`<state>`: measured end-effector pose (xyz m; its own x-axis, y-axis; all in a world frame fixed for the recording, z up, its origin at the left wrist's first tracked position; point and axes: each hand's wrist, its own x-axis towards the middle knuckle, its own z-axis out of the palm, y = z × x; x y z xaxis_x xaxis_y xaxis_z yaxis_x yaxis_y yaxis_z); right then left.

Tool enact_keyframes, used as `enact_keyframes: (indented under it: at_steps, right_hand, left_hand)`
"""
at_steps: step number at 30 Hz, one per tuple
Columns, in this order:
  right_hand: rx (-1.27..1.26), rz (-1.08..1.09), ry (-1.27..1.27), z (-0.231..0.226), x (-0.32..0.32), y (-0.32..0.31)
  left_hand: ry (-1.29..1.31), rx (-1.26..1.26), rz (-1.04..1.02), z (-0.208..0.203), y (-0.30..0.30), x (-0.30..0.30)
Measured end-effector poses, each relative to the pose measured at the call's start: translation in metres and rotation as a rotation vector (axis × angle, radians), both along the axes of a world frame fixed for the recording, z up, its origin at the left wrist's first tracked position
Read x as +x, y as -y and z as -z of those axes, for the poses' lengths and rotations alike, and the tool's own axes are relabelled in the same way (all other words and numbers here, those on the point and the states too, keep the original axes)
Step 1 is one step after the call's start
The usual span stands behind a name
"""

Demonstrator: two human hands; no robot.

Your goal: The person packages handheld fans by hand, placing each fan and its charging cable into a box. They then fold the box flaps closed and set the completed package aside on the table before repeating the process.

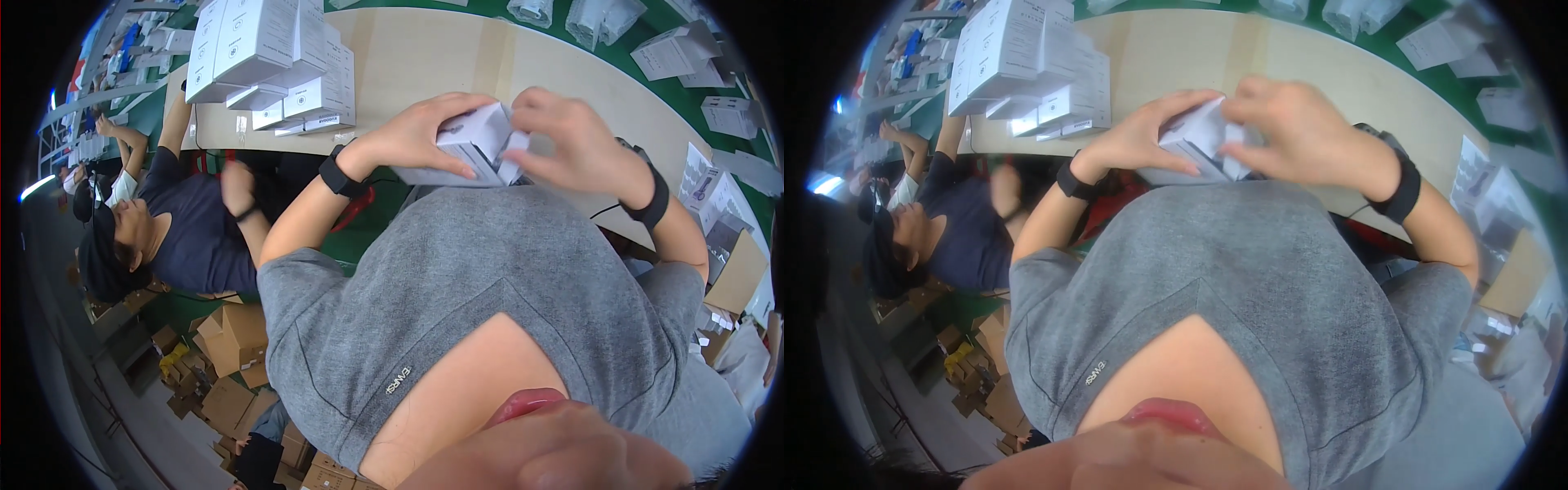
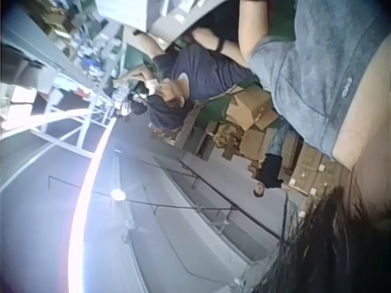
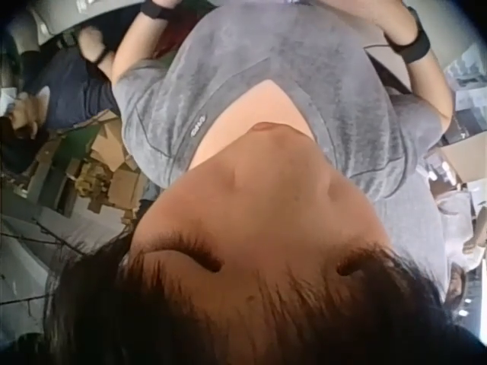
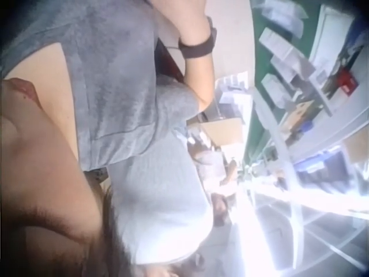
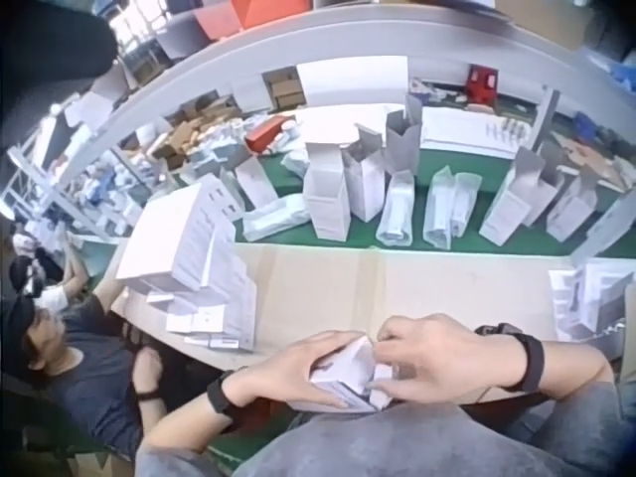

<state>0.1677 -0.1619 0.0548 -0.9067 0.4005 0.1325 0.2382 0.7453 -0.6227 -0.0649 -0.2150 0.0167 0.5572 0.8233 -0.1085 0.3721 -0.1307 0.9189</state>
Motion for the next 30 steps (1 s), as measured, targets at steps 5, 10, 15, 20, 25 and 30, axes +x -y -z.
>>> enact_keyframes:
  at_steps: [5,10,15,20,25,30]
  right_hand:
    - [-0.559,0.044,-0.238,0.004,0.023,-0.057]
    - [-0.476,0.182,-0.297,0.010,-0.005,-0.057]
    - [-0.739,0.332,-0.312,0.035,-0.018,-0.098]
    - [0.218,0.481,-0.551,0.031,-0.021,-0.071]
    - [0.518,-0.035,-0.360,0.027,-0.040,-0.022]
    - [0.460,-0.021,-0.269,0.054,0.015,-0.023]
  left_hand:
    - [0.116,-0.037,-0.041,-0.001,-0.020,0.004]
    - [-0.006,0.154,-0.086,0.005,-0.025,0.020]
    - [-0.462,0.283,-0.373,0.000,-0.026,0.022]
    - [-0.241,0.276,-0.534,0.014,-0.031,-0.010]
    - [-0.174,0.165,-0.484,0.012,-0.031,-0.020]
    - [-0.389,0.239,-0.521,0.025,-0.009,-0.012]
